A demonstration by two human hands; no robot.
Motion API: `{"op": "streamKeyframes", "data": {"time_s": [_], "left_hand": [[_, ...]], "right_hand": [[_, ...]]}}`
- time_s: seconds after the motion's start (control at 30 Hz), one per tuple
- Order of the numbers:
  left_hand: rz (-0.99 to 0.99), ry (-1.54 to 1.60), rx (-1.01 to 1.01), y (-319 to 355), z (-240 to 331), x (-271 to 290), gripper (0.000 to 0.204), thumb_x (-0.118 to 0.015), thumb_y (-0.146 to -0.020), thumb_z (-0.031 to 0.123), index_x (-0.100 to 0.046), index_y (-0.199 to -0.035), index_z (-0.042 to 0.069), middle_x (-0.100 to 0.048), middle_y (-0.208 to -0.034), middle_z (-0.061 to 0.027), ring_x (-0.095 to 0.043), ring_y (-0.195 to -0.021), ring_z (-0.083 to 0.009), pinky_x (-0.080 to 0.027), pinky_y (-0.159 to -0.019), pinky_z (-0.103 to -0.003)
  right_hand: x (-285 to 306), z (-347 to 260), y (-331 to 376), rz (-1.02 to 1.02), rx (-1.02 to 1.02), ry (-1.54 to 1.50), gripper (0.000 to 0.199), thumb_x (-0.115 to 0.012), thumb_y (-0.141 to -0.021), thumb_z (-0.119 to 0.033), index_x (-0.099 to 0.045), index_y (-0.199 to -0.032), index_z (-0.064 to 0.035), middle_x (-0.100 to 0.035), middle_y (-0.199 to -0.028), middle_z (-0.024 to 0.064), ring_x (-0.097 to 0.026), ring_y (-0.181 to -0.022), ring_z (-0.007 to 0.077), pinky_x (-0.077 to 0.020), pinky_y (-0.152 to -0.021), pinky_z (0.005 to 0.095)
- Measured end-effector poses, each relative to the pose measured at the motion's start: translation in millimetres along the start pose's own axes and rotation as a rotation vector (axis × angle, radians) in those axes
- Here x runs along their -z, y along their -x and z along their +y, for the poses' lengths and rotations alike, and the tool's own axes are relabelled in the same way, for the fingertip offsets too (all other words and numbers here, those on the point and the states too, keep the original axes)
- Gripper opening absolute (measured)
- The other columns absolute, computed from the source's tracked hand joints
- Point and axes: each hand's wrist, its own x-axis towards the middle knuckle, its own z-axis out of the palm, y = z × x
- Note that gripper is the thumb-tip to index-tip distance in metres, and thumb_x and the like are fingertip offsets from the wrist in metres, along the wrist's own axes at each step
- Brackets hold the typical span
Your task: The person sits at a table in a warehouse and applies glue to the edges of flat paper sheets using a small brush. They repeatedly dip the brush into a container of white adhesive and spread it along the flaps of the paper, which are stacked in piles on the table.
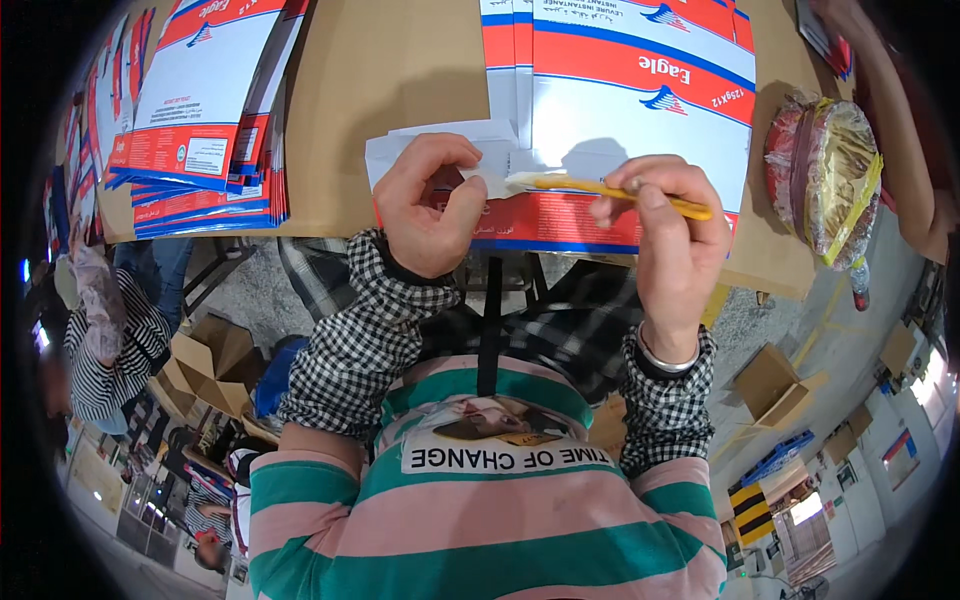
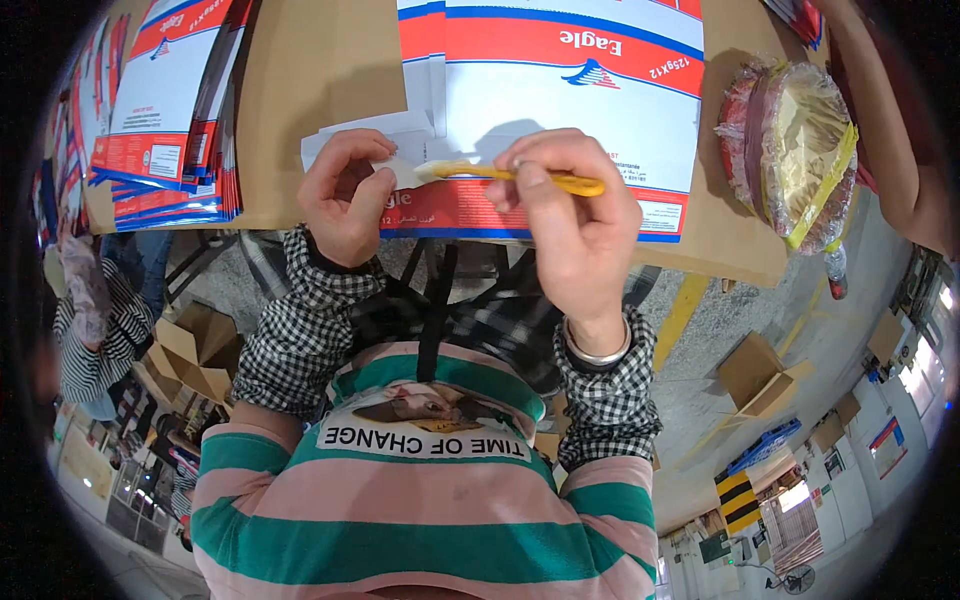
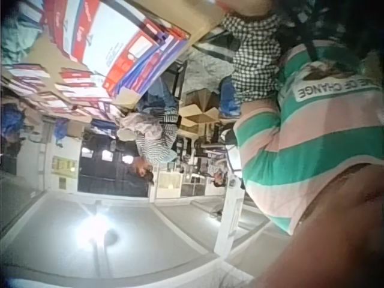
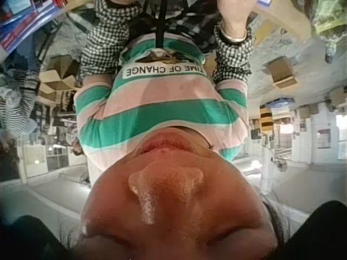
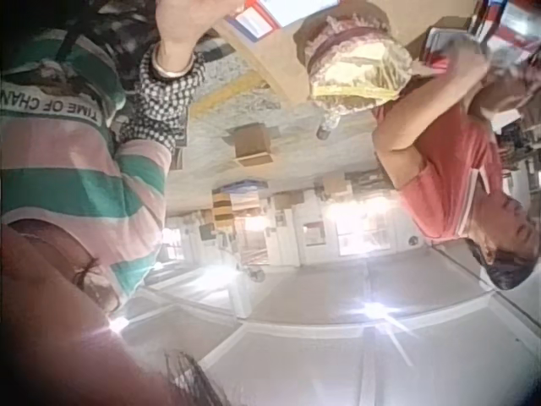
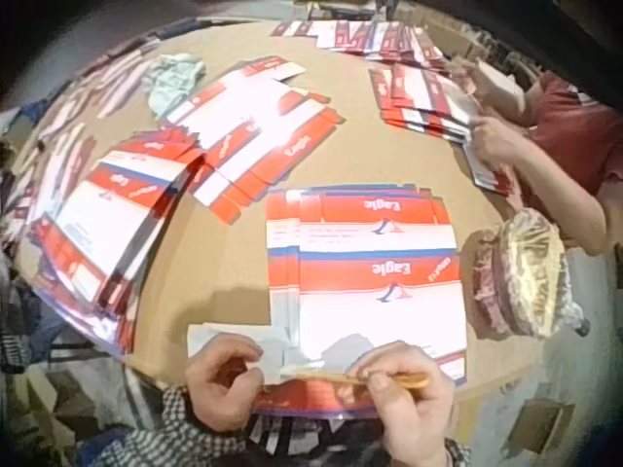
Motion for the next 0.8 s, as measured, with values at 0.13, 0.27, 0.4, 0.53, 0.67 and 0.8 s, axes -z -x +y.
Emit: {"op": "streamKeyframes", "data": {"time_s": [0.13, 0.27, 0.4, 0.53, 0.67, 0.8], "left_hand": [[-0.001, -0.017, -0.036, 1, -1, 2, 0.018, -0.051, -0.073, -0.008, -0.053, -0.091, -0.006, -0.055, -0.097, -0.0109, -0.052, -0.082, -0.0124, -0.041, -0.073, -0.022], [-0.001, -0.03, -0.034, 1, -2, 2, 0.018, -0.052, -0.073, -0.007, -0.054, -0.091, -0.005, -0.055, -0.097, -0.0101, -0.052, -0.08, -0.0113, -0.041, -0.071, -0.022], [-0.014, -0.044, -0.042, 1, -2, 3, 0.017, -0.053, -0.074, -0.006, -0.054, -0.091, -0.005, -0.055, -0.097, -0.0099, -0.052, -0.079, -0.0101, -0.041, -0.069, -0.021], [-0.002, -0.036, -0.063, 1, -6, 2, 0.018, -0.054, -0.073, -0.006, -0.054, -0.091, -0.004, -0.055, -0.097, -0.0099, -0.052, -0.077, -0.0092, -0.041, -0.067, -0.02], [0.0, -0.052, -0.05, 2, -1, 4, 0.017, -0.054, -0.073, -0.006, -0.054, -0.091, -0.004, -0.056, -0.097, -0.0099, -0.052, -0.078, -0.0094, -0.041, -0.068, -0.02], [0.007, -0.024, -0.056, 2, -2, 3, 0.017, -0.054, -0.073, -0.006, -0.054, -0.09, -0.004, -0.056, -0.098, -0.0098, -0.052, -0.077, -0.0095, -0.041, -0.068, -0.02]], "right_hand": [[6, -1, 2, -0.118, -0.041, 0.095, 0.007, -0.045, -0.087, 0.004, -0.052, -0.087, 0.0046, -0.057, -0.089, 0.0111, -0.058, -0.073, 0.0135, -0.0487, -0.064, 0.0252], [1, -6, 1, -0.078, -0.013, 0.102, 0.006, -0.046, -0.086, 0.005, -0.052, -0.087, 0.0047, -0.057, -0.088, 0.0105, -0.057, -0.072, 0.0127, -0.048, -0.065, 0.0242], [3, -9, 1, -0.142, -0.014, 0.138, 0.006, -0.046, -0.085, 0.006, -0.052, -0.088, 0.0047, -0.056, -0.088, 0.0103, -0.057, -0.073, 0.0125, -0.0472, -0.066, 0.0239], [-7, -10, -2, -0.065, -0.003, 0.08, 0.006, -0.047, -0.084, 0.006, -0.052, -0.087, 0.0043, -0.056, -0.087, 0.0099, -0.056, -0.073, 0.0122, -0.0455, -0.065, 0.0236], [3, -12, 0, -0.229, 0.006, 0.182, 0.006, -0.047, -0.084, 0.006, -0.052, -0.086, 0.0045, -0.055, -0.091, 0.011, -0.056, -0.075, 0.0129, -0.0456, -0.068, 0.0241], [-8, -16, -3, -0.102, 0.01, 0.14, 0.007, -0.047, -0.082, 0.007, -0.052, -0.086, 0.0041, -0.056, -0.086, 0.0112, -0.054, -0.073, 0.0124, -0.0448, -0.067, 0.0244]]}}
